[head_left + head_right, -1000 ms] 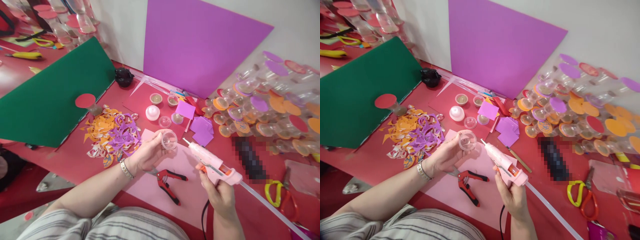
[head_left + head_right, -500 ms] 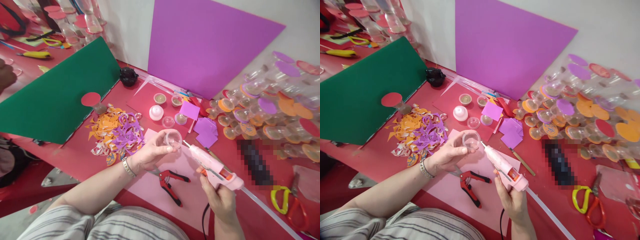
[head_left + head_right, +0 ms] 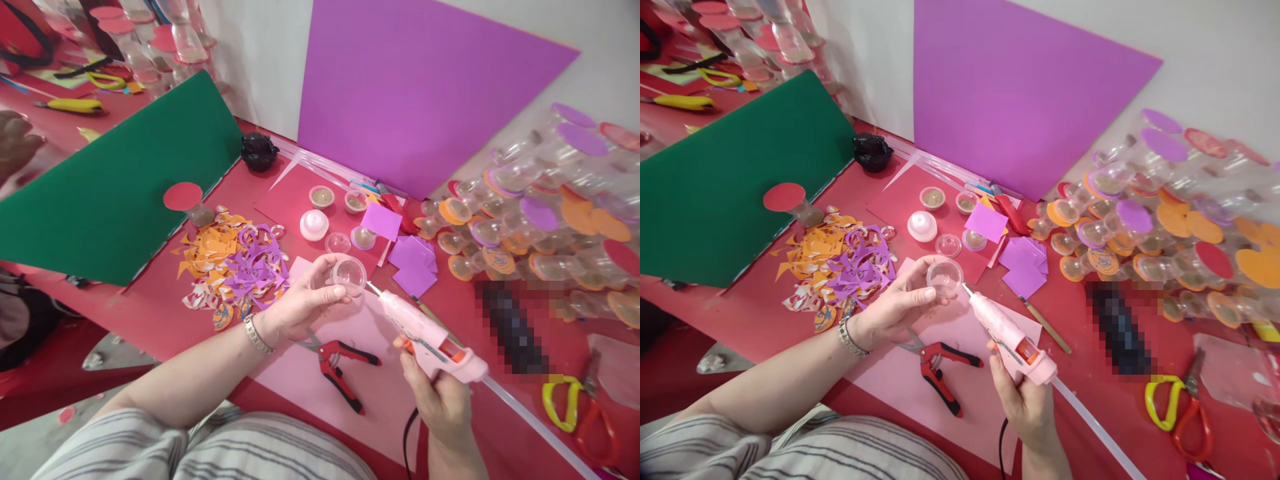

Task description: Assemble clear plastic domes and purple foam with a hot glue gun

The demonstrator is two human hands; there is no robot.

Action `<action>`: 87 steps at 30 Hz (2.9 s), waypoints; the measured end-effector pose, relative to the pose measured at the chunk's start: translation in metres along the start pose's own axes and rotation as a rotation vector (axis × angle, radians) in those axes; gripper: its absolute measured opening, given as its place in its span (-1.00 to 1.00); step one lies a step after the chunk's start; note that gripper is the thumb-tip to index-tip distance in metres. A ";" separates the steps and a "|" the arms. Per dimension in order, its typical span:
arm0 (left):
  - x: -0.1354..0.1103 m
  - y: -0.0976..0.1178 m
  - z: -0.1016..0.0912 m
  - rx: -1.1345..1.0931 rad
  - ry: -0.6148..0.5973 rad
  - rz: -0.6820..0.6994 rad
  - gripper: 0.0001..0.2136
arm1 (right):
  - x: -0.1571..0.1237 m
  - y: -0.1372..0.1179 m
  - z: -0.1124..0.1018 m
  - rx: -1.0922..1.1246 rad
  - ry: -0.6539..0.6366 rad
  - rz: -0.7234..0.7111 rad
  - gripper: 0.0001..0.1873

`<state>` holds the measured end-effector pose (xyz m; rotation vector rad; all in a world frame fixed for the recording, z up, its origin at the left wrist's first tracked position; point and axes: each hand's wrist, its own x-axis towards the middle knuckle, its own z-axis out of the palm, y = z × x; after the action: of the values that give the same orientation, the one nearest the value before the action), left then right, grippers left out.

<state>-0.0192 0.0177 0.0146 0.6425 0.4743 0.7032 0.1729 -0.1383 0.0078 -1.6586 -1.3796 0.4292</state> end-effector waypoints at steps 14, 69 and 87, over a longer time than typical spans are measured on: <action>-0.004 0.014 -0.012 1.343 -0.060 0.349 -0.53 | 0.011 -0.003 -0.002 -0.060 0.111 -0.090 -0.87; -0.004 0.046 -0.010 1.221 -0.289 0.211 -0.80 | 0.010 0.006 -0.017 -0.085 -0.211 -0.336 -0.81; -0.006 0.043 -0.003 1.219 -0.280 0.218 -0.93 | 0.001 0.020 -0.019 -0.116 -0.170 -0.169 -0.93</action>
<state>-0.0437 0.0395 0.0425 1.9322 0.5509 0.4535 0.1993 -0.1445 0.0021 -1.6108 -1.6848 0.4056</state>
